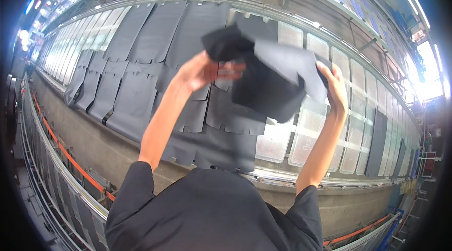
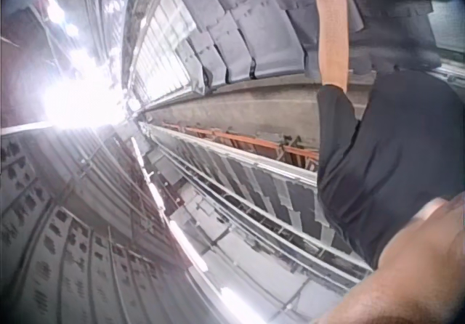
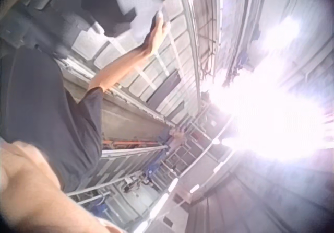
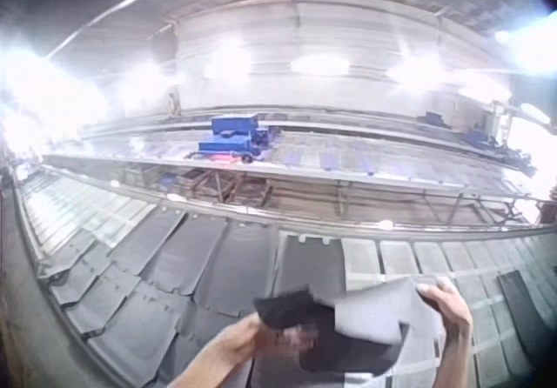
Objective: The person picks up black rubber car mats from a conveyor belt, folds them in half, and places them back on the belt. The person repeats this process for multiple mats throughout the clip.
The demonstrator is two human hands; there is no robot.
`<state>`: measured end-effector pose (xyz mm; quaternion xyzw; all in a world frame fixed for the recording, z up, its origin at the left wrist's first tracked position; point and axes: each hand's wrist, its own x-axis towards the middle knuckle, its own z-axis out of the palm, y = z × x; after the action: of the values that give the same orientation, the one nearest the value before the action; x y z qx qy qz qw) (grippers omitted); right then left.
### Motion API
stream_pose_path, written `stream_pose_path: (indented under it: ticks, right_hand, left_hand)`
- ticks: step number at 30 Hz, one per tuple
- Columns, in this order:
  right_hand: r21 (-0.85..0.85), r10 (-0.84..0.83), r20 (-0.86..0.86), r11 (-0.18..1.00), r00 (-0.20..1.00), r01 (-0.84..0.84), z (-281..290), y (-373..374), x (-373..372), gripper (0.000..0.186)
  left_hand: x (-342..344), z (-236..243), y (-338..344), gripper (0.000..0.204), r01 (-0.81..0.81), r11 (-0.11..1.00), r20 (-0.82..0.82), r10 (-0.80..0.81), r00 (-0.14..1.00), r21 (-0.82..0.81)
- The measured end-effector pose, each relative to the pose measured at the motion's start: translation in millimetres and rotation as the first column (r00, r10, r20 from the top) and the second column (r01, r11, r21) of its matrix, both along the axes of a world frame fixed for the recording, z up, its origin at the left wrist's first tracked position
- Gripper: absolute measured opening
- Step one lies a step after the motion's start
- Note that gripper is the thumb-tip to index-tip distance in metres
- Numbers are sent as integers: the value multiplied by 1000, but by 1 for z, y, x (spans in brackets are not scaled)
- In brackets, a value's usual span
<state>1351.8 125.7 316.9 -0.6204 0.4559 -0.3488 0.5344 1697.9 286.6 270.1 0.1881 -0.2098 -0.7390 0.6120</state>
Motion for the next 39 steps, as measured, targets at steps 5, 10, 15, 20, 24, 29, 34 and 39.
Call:
stream_pose_path:
  ticks: [5,10,15,20,24,29,34,39]
  right_hand:
    - [0,-55,262,998,964,57,-16,-66,45,27]
    - [145,18,224,988,974,-52,-61,-94,60,25]
    - [349,-33,53,937,998,13,-199,-109,68,21]
    - [340,-93,-183,928,979,151,-360,-109,81,26]
    - [39,-165,-616,970,771,238,-391,-79,80,28]
    - [-140,-236,-652,971,720,192,-384,-68,84,25]
    - [-130,-329,-535,942,778,309,-369,-56,96,27]
    - [-30,-248,-532,961,809,275,-378,-54,87,24]
  left_hand:
    - [40,31,-93,50,-175,959,379,251,891,-225]
    - [74,-39,-116,66,-246,957,671,283,685,-153]
    - [78,-182,-139,52,-494,849,898,53,436,190]
    - [79,-317,-118,27,-591,794,979,-199,-29,144]
    - [49,-331,-112,18,-641,764,971,-92,-220,-73]
    - [44,-328,-112,17,-665,738,970,-59,-236,-117]
    - [43,-320,-115,21,-708,705,974,-133,-182,-36]
    - [55,-330,-107,23,-555,828,955,-221,-200,75]
